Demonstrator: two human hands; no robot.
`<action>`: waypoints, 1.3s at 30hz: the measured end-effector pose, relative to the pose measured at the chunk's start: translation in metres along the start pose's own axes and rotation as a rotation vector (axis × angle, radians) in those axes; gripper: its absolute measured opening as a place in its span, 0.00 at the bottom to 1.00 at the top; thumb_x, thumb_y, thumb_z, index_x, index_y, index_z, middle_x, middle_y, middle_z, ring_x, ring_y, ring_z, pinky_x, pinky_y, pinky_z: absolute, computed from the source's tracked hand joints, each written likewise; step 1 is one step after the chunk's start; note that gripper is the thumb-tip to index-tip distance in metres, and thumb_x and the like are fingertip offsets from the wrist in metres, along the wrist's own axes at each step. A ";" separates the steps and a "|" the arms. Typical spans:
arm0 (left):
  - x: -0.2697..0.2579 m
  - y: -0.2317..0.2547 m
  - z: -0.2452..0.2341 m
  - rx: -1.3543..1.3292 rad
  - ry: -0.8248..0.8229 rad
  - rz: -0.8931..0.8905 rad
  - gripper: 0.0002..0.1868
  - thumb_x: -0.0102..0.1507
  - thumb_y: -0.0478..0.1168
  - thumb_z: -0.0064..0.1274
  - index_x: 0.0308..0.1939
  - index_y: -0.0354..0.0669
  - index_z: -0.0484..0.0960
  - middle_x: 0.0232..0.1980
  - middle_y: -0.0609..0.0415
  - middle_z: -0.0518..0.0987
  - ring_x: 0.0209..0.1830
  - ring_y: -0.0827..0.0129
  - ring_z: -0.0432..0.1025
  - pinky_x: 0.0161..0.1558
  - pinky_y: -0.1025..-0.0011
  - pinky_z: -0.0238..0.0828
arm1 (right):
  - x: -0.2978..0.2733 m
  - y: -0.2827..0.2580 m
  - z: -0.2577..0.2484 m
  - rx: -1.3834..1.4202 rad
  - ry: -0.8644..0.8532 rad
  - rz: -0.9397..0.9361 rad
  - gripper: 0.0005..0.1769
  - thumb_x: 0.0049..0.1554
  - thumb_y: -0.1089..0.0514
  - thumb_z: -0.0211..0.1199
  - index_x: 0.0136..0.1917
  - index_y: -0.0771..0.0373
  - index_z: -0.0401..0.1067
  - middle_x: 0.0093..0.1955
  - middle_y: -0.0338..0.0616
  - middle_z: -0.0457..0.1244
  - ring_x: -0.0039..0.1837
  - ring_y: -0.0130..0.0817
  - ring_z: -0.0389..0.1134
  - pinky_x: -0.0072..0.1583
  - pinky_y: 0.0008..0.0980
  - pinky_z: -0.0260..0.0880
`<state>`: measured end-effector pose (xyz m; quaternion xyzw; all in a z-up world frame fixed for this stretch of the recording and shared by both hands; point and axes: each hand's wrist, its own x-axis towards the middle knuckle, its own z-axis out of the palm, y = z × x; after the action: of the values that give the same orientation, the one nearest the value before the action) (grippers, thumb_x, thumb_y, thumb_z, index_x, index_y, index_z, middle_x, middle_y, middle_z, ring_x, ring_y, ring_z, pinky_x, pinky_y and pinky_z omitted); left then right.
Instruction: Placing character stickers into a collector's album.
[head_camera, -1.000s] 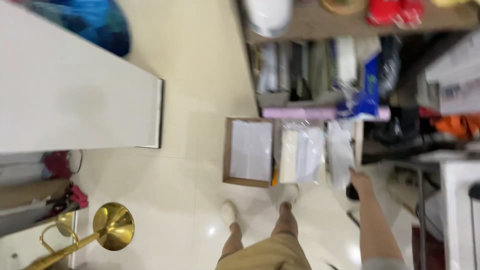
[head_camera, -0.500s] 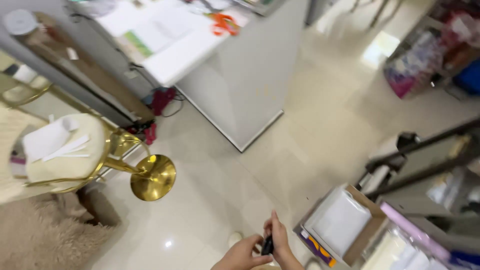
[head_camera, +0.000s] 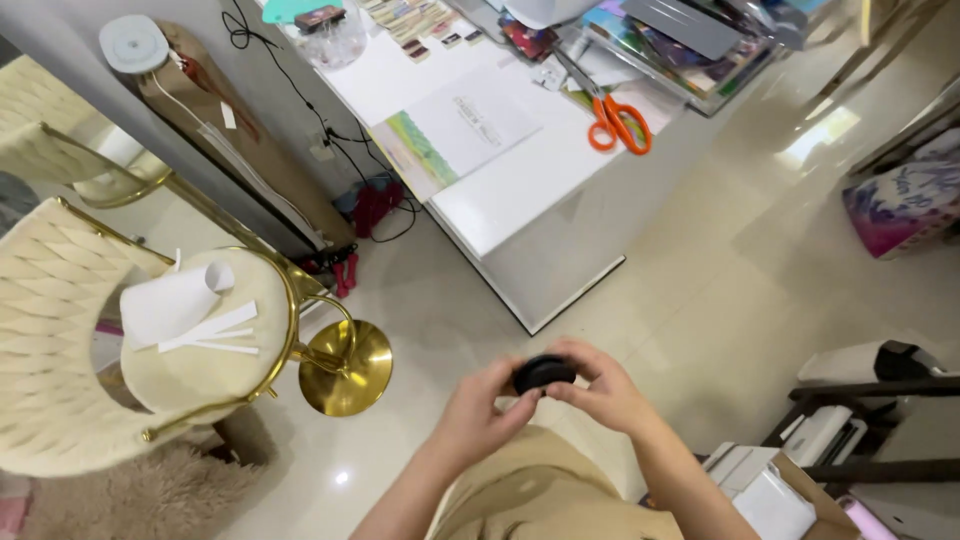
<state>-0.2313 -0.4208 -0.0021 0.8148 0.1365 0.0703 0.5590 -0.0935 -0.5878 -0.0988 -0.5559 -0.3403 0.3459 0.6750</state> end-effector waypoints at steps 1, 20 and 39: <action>0.020 0.005 -0.015 0.003 0.002 0.000 0.18 0.58 0.34 0.58 0.52 0.38 0.80 0.40 0.55 0.87 0.37 0.72 0.83 0.24 0.79 0.73 | 0.018 -0.006 -0.008 0.002 -0.002 -0.002 0.19 0.51 0.69 0.69 0.57 0.68 0.74 0.58 0.44 0.65 0.56 0.36 0.68 0.61 0.34 0.69; 0.364 -0.074 -0.232 0.558 -0.310 0.136 0.31 0.65 0.50 0.54 0.67 0.35 0.71 0.70 0.40 0.71 0.70 0.51 0.63 0.68 0.51 0.61 | 0.259 -0.056 0.051 0.144 0.807 0.202 0.19 0.60 0.51 0.54 0.58 0.68 0.65 0.85 0.59 0.48 0.84 0.50 0.49 0.76 0.47 0.49; 0.430 -0.064 -0.255 0.440 -0.612 0.201 0.36 0.64 0.52 0.57 0.69 0.32 0.69 0.52 0.36 0.74 0.48 0.38 0.77 0.46 0.46 0.76 | 0.317 -0.048 0.084 0.510 1.345 -0.295 0.15 0.65 0.51 0.54 0.60 0.59 0.71 0.80 0.60 0.56 0.74 0.43 0.64 0.73 0.43 0.64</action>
<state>0.1010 -0.0426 0.0147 0.9079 -0.1050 -0.1525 0.3762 0.0080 -0.2832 -0.0153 -0.4221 0.1673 -0.0960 0.8858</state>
